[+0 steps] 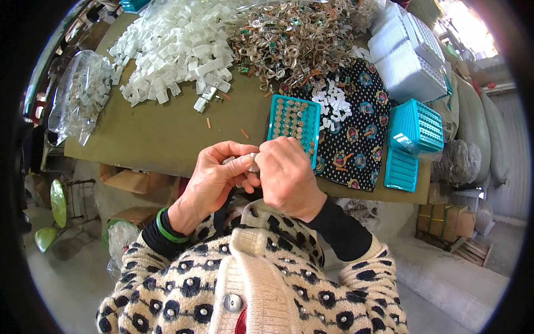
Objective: The person assembles small electronic components by inserting metal pins into white plastic housings and attaching them to wires. They repeatedly pick up housings and pins from the table, align and insert the pins, and place the assembled units into a blue tray.
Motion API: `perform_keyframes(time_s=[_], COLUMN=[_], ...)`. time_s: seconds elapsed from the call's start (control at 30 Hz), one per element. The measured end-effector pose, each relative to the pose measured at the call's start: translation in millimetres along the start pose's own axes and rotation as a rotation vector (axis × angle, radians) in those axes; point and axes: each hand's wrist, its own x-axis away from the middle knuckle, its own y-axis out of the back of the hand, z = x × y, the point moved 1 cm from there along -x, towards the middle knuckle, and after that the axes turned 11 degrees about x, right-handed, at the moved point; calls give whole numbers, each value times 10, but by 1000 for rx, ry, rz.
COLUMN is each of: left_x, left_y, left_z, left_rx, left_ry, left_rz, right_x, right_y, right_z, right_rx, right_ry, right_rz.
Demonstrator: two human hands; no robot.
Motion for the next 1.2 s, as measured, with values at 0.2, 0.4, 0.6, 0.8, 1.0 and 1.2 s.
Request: perform_keyframes(time_s=[0.2, 0.4, 0.6, 0.8, 1.0, 1.2], left_x=[-23, -36, -62, -104, -105, -125], left_y=[-3, 40, 145, 238, 214, 199], left_z=[-196, -220, -199, -185, -115, -95], left_rx=[274, 209, 145, 183, 265, 268], left_ry=[45, 7, -43, -18, -27, -20], left_rz=[113, 54, 24, 12, 85, 131], right_x=[-92, -359, -799, -1012, -849, -981], right_y=[101, -48, -345, -581, -768, -733], right_z=[-249, -444, -675, -603, -479, -821], right_rx=[-571, -110, 369, 433, 294, 895], right_ry=[-493, -316, 2, 85, -58, 27], right_rz=[54, -49, -119, -87, 96, -126])
